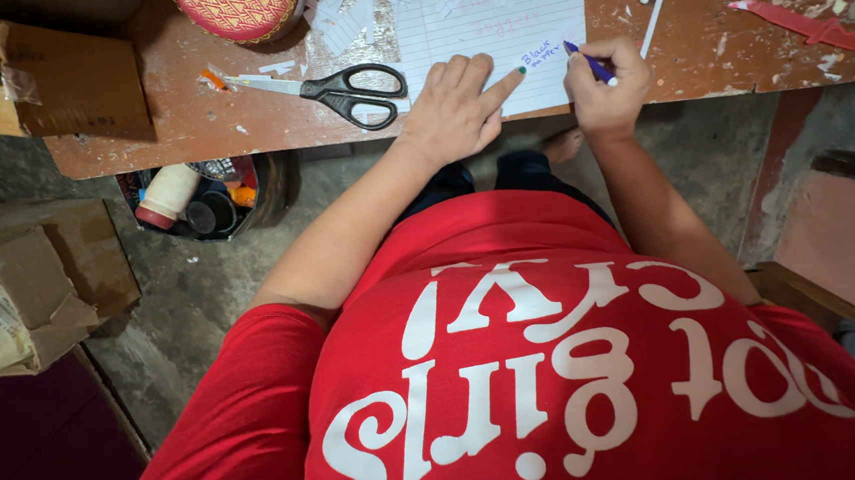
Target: The person organizes items on a cluttered table, writes on a piece of paper with a blue marker, and applies glue to a small paper strip. They then use scissors to cut the paper and attach the strip to a small, round, red decorative box.
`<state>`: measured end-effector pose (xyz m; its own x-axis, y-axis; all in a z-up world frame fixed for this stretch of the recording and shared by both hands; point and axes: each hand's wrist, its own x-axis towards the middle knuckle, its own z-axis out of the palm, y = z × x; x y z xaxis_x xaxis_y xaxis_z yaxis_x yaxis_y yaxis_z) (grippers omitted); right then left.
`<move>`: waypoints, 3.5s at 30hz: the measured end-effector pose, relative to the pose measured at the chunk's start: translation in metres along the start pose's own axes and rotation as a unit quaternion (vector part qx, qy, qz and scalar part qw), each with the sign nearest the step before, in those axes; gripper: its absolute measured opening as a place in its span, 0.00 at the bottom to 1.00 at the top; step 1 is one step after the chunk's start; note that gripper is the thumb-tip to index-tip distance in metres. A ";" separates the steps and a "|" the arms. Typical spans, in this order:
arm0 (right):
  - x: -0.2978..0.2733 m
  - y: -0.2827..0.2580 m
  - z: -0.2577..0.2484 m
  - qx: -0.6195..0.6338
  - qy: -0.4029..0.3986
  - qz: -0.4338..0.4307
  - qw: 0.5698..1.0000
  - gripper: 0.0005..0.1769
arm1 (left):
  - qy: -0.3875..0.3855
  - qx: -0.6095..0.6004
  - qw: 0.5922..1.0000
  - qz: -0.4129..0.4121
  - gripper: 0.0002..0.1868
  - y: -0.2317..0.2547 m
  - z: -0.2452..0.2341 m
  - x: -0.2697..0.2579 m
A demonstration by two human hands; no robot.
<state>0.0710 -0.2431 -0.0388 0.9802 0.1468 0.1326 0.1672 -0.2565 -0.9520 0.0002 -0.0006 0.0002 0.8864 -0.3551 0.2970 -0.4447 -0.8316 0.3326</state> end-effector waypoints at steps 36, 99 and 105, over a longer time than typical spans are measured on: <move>0.039 -0.164 0.014 0.372 -0.164 0.102 0.908 0.07 | 0.193 -0.685 0.650 -0.266 0.25 -0.009 -0.068 0.034; 0.003 -0.079 0.025 -0.157 -0.262 -0.054 0.951 0.29 | 0.361 -0.090 0.885 -0.281 0.11 -0.089 -0.058 -0.081; 0.012 -0.122 0.131 -0.241 -0.367 -0.289 0.851 0.19 | 0.366 -0.043 0.879 -0.304 0.11 -0.075 -0.091 -0.110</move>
<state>0.0485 -0.0844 0.0426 0.4193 0.8931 0.1630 0.7962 -0.2754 -0.5387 -0.0756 0.1398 0.0238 0.6570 0.5391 0.5270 0.0457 -0.7262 0.6859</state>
